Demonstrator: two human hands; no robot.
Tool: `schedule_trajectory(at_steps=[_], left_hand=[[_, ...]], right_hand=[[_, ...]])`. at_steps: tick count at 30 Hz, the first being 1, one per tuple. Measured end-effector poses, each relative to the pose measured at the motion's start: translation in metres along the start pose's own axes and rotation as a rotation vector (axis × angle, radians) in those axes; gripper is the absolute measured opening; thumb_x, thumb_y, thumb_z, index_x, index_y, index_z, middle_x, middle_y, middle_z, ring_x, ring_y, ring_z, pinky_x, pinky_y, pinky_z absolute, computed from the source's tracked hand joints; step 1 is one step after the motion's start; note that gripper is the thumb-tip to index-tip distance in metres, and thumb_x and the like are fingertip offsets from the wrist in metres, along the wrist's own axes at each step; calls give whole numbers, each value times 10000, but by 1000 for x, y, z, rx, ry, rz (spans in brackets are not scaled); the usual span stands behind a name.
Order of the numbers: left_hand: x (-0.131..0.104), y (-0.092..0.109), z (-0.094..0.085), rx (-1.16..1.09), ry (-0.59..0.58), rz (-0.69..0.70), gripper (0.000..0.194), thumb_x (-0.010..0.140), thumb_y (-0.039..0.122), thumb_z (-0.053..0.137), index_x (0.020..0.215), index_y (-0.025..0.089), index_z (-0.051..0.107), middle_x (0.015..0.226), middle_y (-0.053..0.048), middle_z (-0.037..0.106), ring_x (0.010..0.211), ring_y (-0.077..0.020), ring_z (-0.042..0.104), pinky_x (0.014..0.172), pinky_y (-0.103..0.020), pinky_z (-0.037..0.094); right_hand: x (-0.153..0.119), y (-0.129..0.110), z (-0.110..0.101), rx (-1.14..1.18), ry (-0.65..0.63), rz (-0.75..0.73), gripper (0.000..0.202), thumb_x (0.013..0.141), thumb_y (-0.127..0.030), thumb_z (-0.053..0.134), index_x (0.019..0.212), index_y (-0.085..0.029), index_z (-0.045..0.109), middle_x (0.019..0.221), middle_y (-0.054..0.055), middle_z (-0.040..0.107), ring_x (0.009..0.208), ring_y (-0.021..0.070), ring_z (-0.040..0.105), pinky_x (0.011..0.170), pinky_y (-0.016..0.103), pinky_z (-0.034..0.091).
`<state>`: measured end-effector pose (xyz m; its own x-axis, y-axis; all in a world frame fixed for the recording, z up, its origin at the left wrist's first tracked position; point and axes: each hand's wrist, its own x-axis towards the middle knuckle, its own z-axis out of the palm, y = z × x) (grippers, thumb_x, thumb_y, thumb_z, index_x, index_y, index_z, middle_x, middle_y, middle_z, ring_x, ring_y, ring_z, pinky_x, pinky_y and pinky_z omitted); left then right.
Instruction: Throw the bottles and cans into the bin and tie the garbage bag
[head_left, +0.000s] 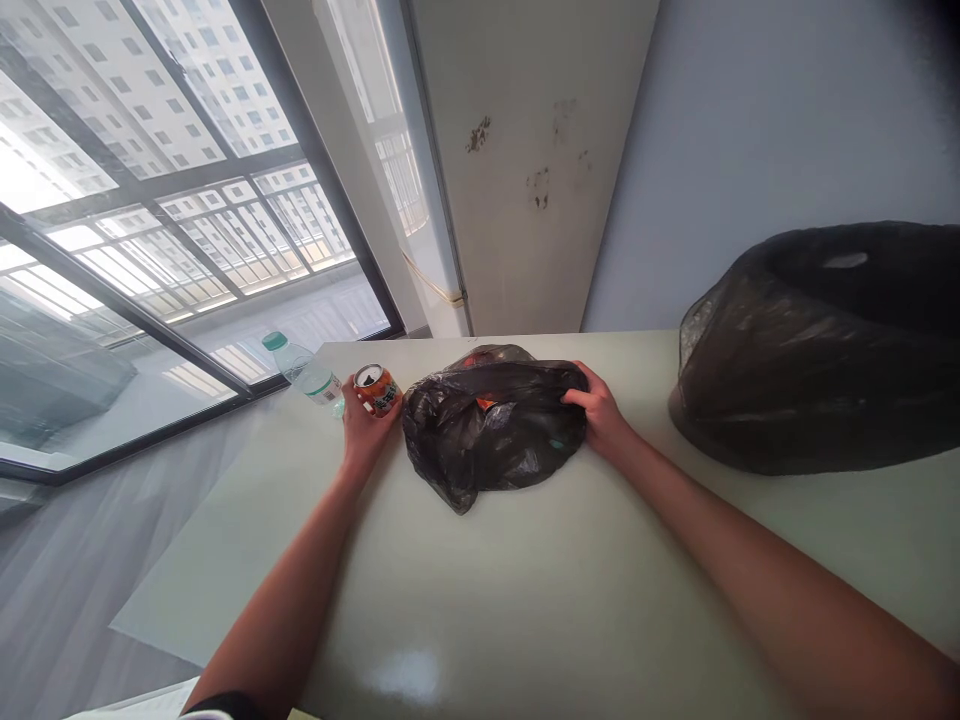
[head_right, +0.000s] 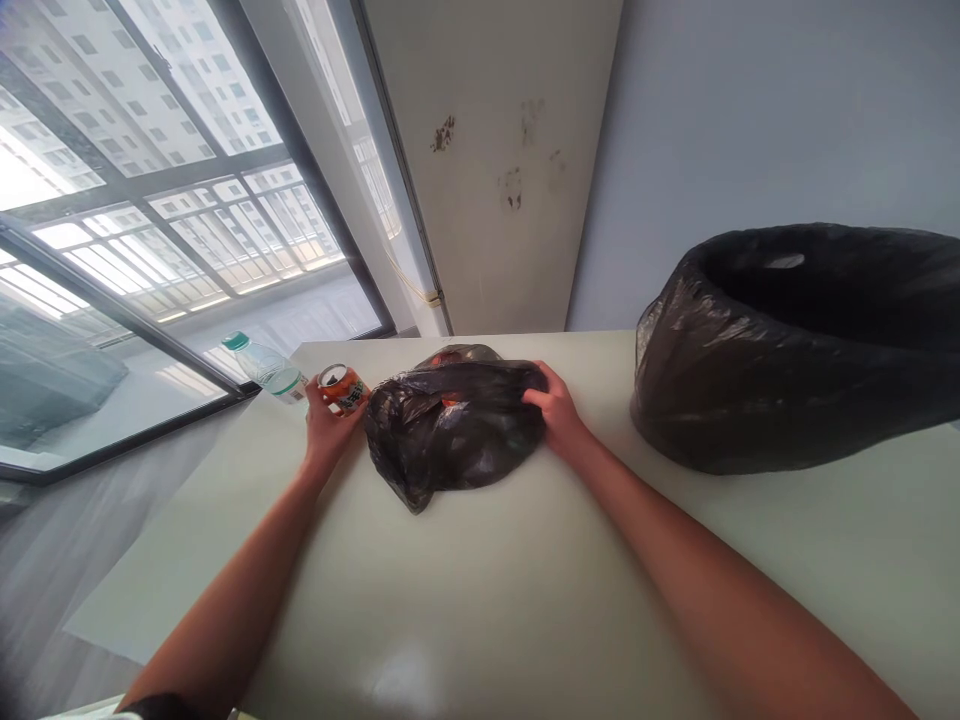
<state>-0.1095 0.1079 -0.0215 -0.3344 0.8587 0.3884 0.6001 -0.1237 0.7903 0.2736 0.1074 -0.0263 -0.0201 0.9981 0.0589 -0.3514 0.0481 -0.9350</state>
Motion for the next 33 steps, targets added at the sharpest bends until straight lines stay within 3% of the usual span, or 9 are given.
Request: schedule_trajectory(at_steps=[26,33], left_hand=[[-1,4,-1,43,10,68,816,724,394,868,1395,248,427,1238,-126,662,1026,-242,690,746,-327,628],[-1,3,3,40,26,40,684,751,389,850,1295,228,468,1140,-108,694,985,-236,711,751,-348,640]], right_hand=[[1,1,-1,19,2,-14,316,635,-139,659,932,-245,662,840,-20,619,782,176,543,653,281,420],[0,0,-1,32,-11,-14,320,651,-129,660,949,-245,664,861,-23,624,788,171,544,668,279,418]])
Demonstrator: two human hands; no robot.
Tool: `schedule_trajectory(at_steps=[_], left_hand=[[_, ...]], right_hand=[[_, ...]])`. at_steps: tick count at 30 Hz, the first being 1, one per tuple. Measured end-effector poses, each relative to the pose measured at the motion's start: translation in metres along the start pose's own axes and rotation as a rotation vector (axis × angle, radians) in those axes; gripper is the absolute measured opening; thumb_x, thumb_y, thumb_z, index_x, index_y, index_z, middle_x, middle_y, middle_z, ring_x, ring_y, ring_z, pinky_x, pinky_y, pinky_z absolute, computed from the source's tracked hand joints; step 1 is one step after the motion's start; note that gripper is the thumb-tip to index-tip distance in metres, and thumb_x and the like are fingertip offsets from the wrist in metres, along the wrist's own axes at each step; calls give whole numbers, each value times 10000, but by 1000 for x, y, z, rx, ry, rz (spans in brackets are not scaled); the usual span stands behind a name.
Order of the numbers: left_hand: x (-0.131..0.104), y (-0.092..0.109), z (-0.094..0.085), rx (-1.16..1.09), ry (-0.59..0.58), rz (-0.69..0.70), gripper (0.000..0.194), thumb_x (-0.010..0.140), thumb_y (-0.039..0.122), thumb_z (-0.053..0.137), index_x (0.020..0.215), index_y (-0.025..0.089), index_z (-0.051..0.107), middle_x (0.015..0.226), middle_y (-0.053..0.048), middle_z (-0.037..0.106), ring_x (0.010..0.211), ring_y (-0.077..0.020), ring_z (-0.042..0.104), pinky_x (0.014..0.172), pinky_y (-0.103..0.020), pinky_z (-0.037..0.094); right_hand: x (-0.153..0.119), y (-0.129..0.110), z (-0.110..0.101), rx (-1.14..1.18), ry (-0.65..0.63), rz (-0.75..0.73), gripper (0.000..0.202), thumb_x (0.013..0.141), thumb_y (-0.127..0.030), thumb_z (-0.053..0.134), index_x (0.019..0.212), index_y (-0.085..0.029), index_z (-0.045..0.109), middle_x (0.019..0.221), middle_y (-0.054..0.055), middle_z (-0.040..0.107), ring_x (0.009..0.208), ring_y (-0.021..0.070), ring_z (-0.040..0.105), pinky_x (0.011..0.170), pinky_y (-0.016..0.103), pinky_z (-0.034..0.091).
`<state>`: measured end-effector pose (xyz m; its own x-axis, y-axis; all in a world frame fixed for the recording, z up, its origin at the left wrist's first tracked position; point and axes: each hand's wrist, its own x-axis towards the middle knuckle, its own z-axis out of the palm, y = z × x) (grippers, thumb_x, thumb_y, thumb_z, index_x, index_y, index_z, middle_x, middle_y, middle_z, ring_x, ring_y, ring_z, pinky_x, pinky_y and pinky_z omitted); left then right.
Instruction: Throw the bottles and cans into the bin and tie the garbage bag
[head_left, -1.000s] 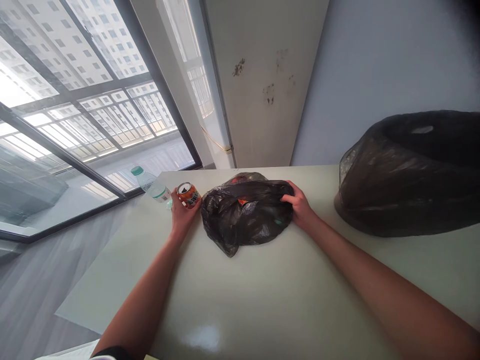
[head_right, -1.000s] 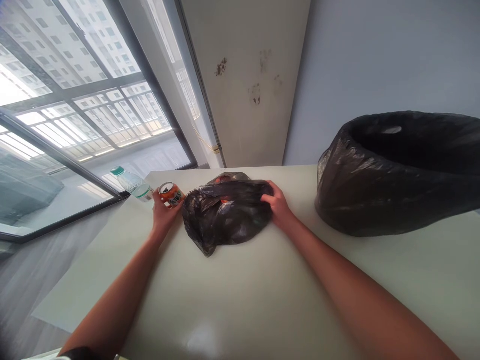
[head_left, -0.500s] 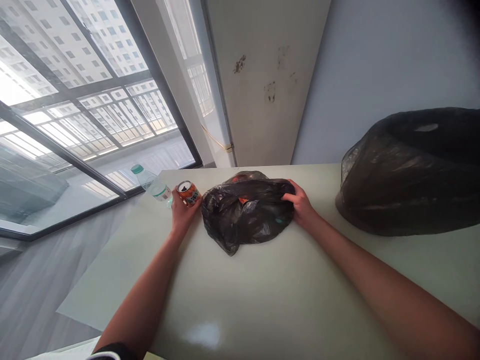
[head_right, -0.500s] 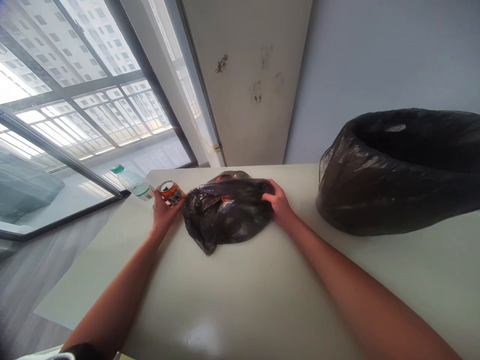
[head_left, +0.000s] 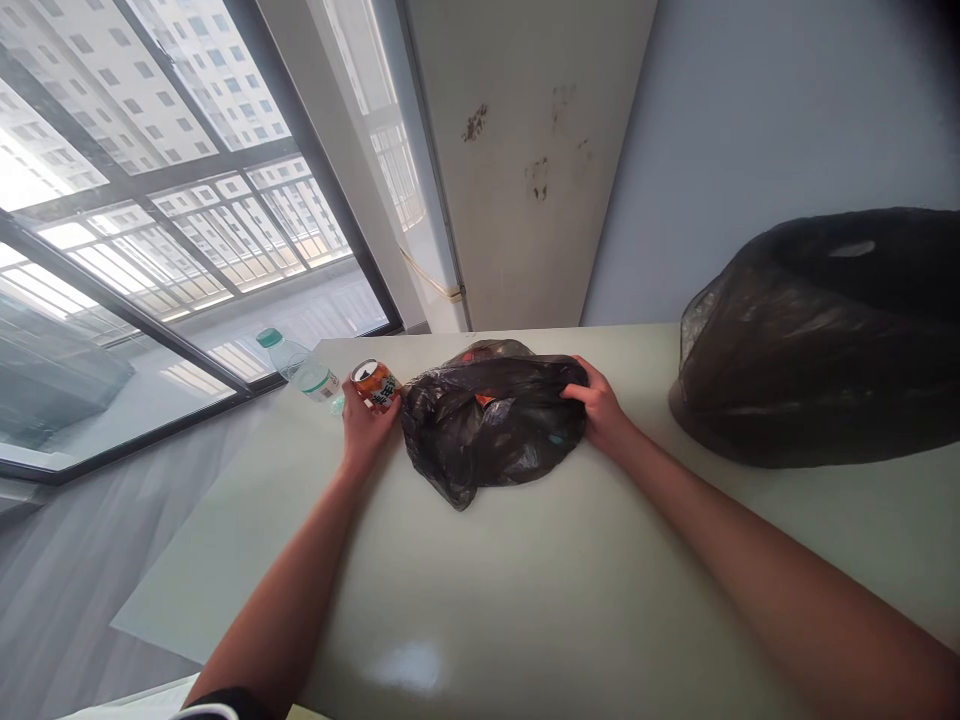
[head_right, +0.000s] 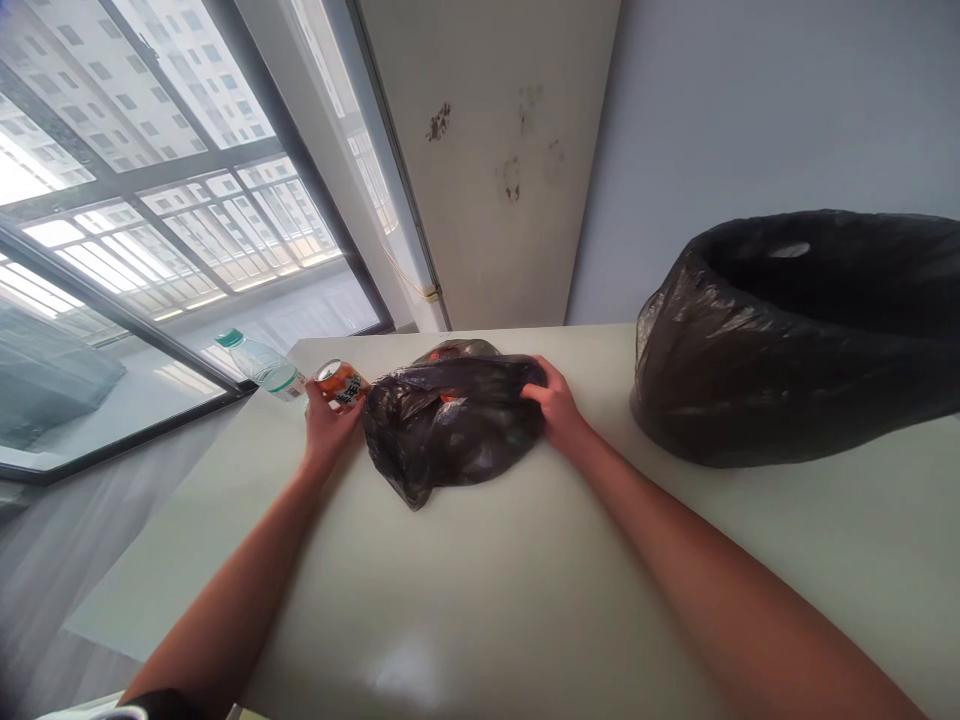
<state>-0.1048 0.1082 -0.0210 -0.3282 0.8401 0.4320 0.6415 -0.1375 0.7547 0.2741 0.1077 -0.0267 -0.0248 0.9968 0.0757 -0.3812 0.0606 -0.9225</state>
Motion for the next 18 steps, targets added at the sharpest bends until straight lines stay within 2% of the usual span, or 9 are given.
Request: schedule_trajectory(at_steps=[4,8,13,18], left_hand=[[1,4,-1,-72,7,-92,628,777,399,834,1238,216,448,1126,-116,706,911,-235,741,753,-370,647],[-1,8,-4,-116,86,-69,627,833,432,780,1292,198,423,1224,-150,672,1005,-254,732,801,-374,651],[-3,6,-3,-196,55,-115,721,929,531,632,1478,209,294,1286,-176,593,905,-244,727,515,-294,617],[-2,5,-1,-271,44,-118,757,957,546,582,1548,231,230,1352,-193,543,917,-232,720,537,-298,634]], right_hand=[[0,0,0,-5,2,0,309,647,-142,669,938,-246,656,851,-25,620,780,173,543,657,280,414],[1,1,-2,-27,12,9,326,642,-148,664,952,-247,659,857,-22,626,789,178,548,660,280,420],[1,3,-2,-14,11,13,322,644,-140,659,948,-247,659,855,-23,629,789,178,551,658,278,426],[0,2,-1,-4,8,15,326,646,-129,662,951,-245,653,855,-24,631,779,175,551,654,278,424]])
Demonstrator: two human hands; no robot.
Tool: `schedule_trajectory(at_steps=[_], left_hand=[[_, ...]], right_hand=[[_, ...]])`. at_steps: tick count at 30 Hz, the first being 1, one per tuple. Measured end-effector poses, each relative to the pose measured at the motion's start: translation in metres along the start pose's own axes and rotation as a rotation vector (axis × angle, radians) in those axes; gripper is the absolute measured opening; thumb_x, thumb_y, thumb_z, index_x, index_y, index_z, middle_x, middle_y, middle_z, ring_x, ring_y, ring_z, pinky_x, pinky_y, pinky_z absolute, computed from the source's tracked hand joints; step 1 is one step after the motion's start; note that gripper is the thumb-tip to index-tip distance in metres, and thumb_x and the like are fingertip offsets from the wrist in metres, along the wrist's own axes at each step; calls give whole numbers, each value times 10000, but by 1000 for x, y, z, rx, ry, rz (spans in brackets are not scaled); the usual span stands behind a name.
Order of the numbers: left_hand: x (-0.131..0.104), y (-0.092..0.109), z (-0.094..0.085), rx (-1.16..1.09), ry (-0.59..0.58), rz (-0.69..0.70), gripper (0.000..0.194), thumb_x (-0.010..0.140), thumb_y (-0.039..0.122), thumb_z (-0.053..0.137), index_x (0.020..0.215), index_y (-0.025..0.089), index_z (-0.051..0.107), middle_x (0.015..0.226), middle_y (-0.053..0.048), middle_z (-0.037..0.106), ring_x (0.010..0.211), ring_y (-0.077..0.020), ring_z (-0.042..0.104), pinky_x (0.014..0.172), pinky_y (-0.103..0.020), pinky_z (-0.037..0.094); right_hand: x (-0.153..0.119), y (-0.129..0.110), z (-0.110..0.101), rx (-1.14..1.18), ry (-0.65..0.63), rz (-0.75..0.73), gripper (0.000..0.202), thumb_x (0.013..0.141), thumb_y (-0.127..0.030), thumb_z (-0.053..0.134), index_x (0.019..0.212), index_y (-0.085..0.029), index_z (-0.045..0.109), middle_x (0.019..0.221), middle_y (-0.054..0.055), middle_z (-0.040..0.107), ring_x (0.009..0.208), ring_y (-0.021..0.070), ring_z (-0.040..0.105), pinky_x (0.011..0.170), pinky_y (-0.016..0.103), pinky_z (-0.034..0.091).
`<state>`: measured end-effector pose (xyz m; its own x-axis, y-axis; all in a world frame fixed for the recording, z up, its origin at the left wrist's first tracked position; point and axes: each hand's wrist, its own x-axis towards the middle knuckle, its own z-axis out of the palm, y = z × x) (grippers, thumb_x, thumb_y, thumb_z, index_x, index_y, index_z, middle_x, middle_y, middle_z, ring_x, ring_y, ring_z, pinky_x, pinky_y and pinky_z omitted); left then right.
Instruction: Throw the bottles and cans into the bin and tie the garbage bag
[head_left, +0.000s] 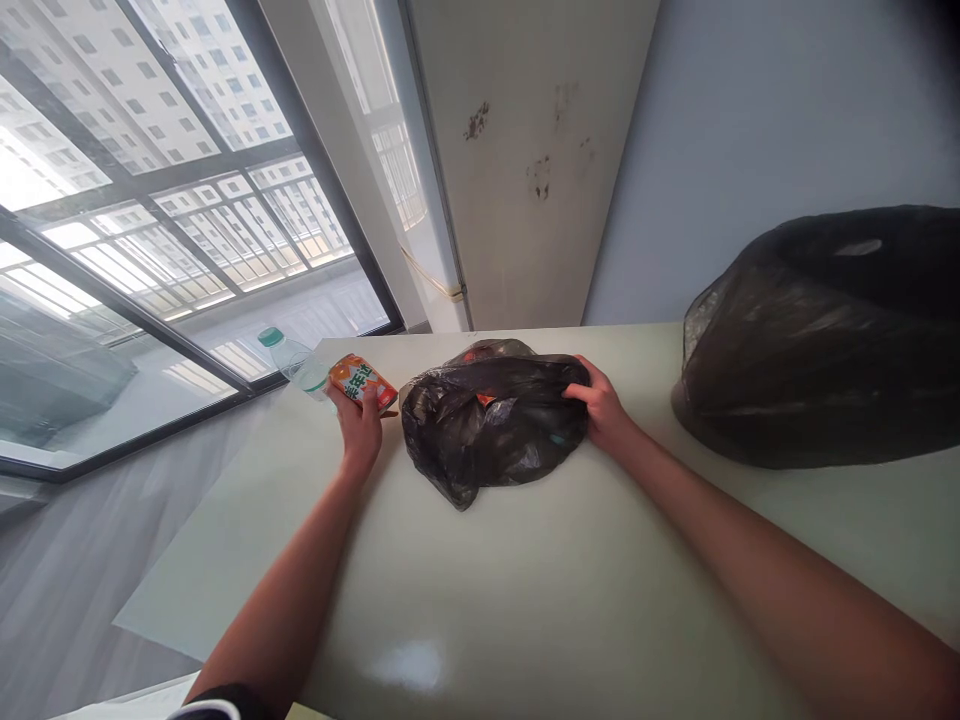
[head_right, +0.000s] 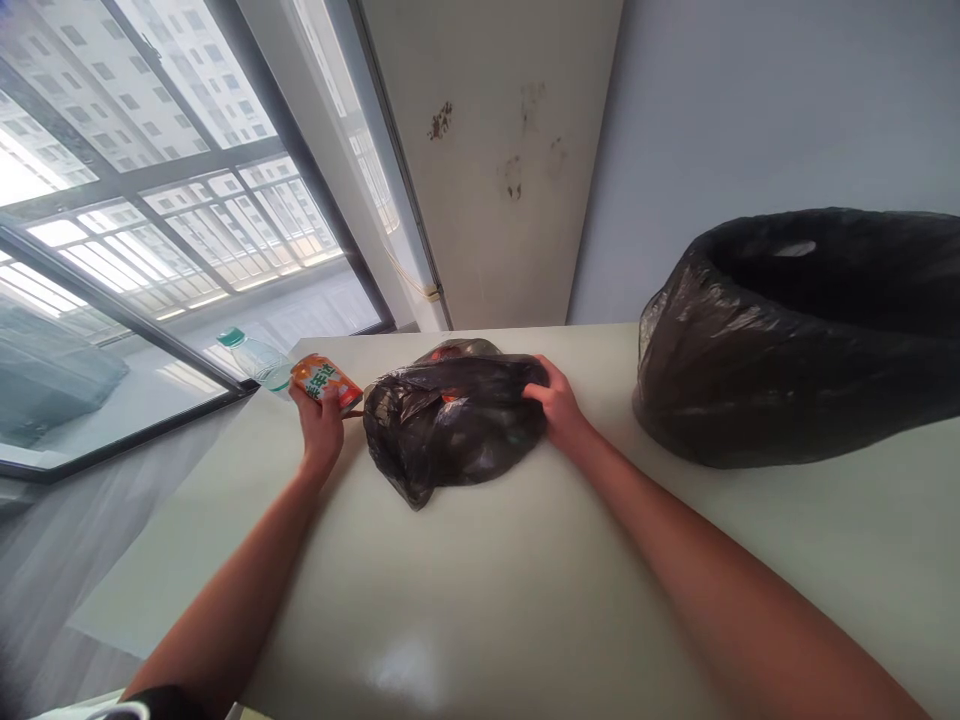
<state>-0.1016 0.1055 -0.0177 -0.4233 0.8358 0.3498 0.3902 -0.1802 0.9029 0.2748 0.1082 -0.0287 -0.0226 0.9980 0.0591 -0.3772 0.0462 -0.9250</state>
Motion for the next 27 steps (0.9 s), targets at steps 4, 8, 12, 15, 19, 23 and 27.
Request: schedule_trajectory(at_steps=[4,8,12,15,19,23,27], left_hand=[[-1,1,0,45,-15,2,852,953,546,585,1607,222,146,1323,-202,563,831,-219,723,503,-292,619],[0,-1,-1,103,-4,11,875,934,516,619,1609,187,171,1229,-187,600,759,-204,701,461,-274,591],[0,-2,-1,90,-18,17,829,938,510,613,1588,203,200,1177,-159,614,741,-198,696,461,-270,588],[0,-2,-1,100,-19,17,813,939,503,613,1580,213,204,1146,-141,617,734,-192,692,460,-261,584],[1,-2,-1,138,-15,22,778,939,520,612,1552,196,258,1064,-110,621,687,-169,656,434,-239,556],[3,-5,-2,153,-16,17,760,945,542,602,1538,192,281,1000,-86,629,613,-148,621,414,-235,528],[4,-7,-2,186,-17,6,847,923,555,645,1582,201,248,1068,-120,644,614,-164,647,422,-263,543]], right_hand=[[-1,-1,0,-1,3,0,325,647,-131,665,951,-241,647,857,-23,626,782,173,547,654,275,423],[0,-1,0,-7,-3,-5,317,647,-135,666,946,-240,652,860,-21,627,790,174,549,662,276,427],[1,0,0,-25,-1,-10,321,645,-145,662,951,-244,654,864,-20,632,794,179,556,667,280,430],[1,1,0,-25,-1,-14,323,643,-151,662,951,-246,656,864,-20,631,796,180,558,671,284,436],[0,-1,1,-2,1,-6,323,639,-140,665,945,-243,662,866,-20,633,792,175,560,664,279,434],[-1,-3,3,-3,4,5,357,639,-141,665,979,-248,679,870,-18,641,793,179,566,667,281,442],[-2,-4,3,-14,5,0,341,641,-140,657,966,-244,674,866,-17,633,794,178,559,664,276,439]])
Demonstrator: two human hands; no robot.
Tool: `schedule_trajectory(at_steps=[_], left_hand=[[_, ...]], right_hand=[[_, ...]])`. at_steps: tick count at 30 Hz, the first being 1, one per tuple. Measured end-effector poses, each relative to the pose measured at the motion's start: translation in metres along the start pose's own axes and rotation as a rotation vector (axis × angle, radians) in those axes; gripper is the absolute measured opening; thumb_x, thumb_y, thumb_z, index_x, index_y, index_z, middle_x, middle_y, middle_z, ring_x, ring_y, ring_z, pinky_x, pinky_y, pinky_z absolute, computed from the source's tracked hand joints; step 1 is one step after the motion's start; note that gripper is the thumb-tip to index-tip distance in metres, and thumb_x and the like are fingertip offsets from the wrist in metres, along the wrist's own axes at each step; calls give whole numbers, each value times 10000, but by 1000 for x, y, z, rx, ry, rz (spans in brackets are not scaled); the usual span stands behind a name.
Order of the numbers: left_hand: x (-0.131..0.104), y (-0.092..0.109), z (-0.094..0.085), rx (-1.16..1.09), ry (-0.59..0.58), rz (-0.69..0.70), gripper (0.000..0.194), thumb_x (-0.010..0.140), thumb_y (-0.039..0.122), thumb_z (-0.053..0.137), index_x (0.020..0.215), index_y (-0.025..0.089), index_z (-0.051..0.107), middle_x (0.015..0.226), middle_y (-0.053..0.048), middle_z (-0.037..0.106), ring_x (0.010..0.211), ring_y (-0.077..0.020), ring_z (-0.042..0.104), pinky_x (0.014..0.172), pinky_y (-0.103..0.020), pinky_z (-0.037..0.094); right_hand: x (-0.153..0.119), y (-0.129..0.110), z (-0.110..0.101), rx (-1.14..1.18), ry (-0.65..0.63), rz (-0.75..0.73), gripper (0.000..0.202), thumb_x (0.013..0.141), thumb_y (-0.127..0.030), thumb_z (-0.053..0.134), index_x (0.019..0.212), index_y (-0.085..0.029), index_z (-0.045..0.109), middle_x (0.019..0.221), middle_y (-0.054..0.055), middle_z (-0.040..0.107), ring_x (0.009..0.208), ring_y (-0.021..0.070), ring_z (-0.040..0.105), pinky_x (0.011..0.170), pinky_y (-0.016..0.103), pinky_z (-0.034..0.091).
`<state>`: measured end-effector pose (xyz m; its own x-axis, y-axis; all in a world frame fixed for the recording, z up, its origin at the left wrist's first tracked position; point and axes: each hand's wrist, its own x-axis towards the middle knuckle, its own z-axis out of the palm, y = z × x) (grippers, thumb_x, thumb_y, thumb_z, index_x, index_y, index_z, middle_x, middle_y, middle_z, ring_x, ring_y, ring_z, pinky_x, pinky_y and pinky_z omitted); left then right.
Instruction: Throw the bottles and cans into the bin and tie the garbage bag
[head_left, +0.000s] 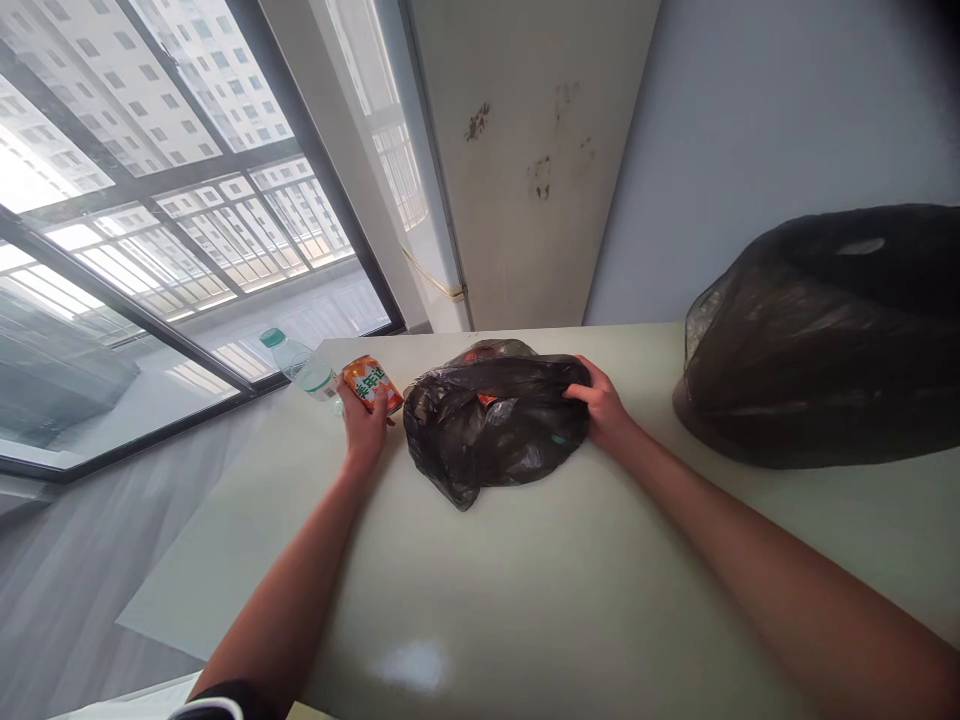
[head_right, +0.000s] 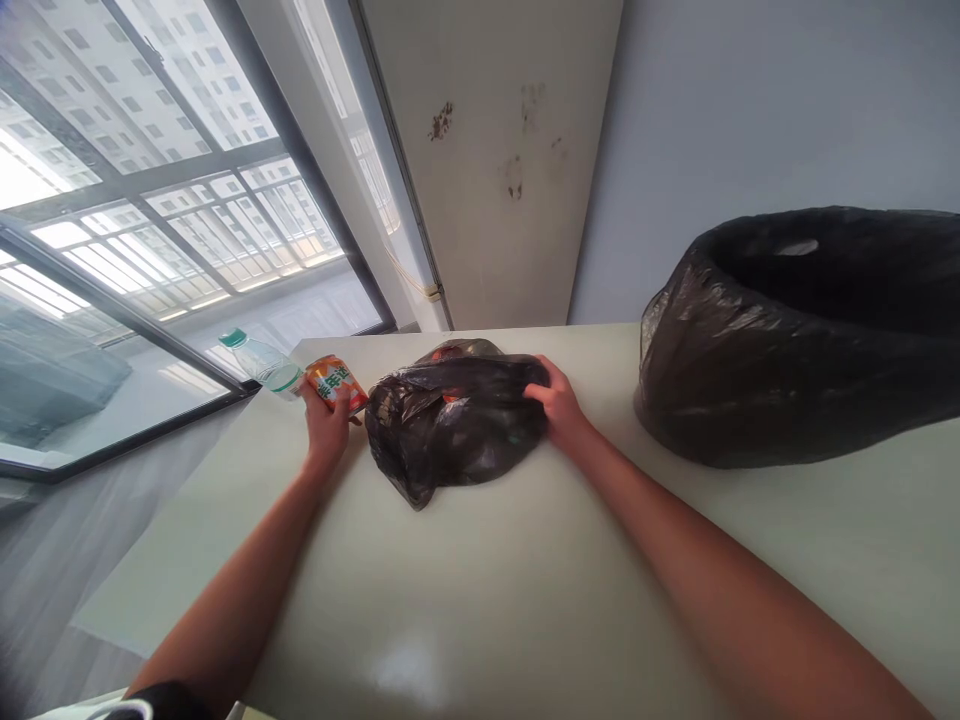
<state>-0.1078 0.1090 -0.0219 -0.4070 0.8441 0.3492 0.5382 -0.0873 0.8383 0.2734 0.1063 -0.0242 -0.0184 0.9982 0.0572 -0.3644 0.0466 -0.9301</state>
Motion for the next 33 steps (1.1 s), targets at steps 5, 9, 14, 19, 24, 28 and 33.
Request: schedule_trajectory(at_steps=[5,9,14,19,24,28,33], left_hand=[[-2,3,-1,2,-8,5,874,914,583,657,1588,209,244,1125,-144,646,655,-179,670,438,-274,559],[-2,5,-1,10,-15,5,856,923,554,646,1584,186,246,1148,-158,648,679,-189,678,445,-273,558],[-2,7,-1,-3,-7,-27,860,902,519,674,1586,198,263,1214,-175,647,771,-221,711,485,-276,579],[-3,9,-2,72,33,20,838,895,483,682,1570,173,294,1233,-181,658,847,-242,715,588,-314,610],[1,3,-2,170,44,35,802,890,461,694,1548,184,328,1265,-172,683,1087,-294,701,960,-455,584],[0,5,-2,155,33,16,780,847,448,749,1497,195,401,1181,-146,725,966,-276,738,887,-427,599],[-5,14,-3,166,73,46,666,798,466,795,1361,207,551,1093,-97,741,866,-233,739,776,-352,601]], right_hand=[[0,1,-1,9,-7,4,360,650,-131,656,991,-243,677,887,-20,644,801,173,562,669,273,437],[0,1,-1,11,-1,6,352,643,-134,662,977,-245,673,878,-24,645,802,174,564,674,275,436],[1,2,-1,-15,-1,0,332,641,-167,672,962,-253,662,872,-20,641,799,185,562,668,288,436],[1,2,-1,-20,-5,-11,326,638,-177,675,954,-253,653,864,-22,634,794,185,560,666,288,435],[0,-1,0,-2,-8,13,315,650,-162,674,951,-252,657,853,-25,634,782,181,560,658,287,435],[0,-1,1,10,-4,2,315,646,-141,669,944,-243,665,854,-24,635,790,177,560,663,280,432],[1,2,0,-3,-9,-5,325,647,-157,669,958,-250,672,869,-22,642,796,183,568,668,286,440]])
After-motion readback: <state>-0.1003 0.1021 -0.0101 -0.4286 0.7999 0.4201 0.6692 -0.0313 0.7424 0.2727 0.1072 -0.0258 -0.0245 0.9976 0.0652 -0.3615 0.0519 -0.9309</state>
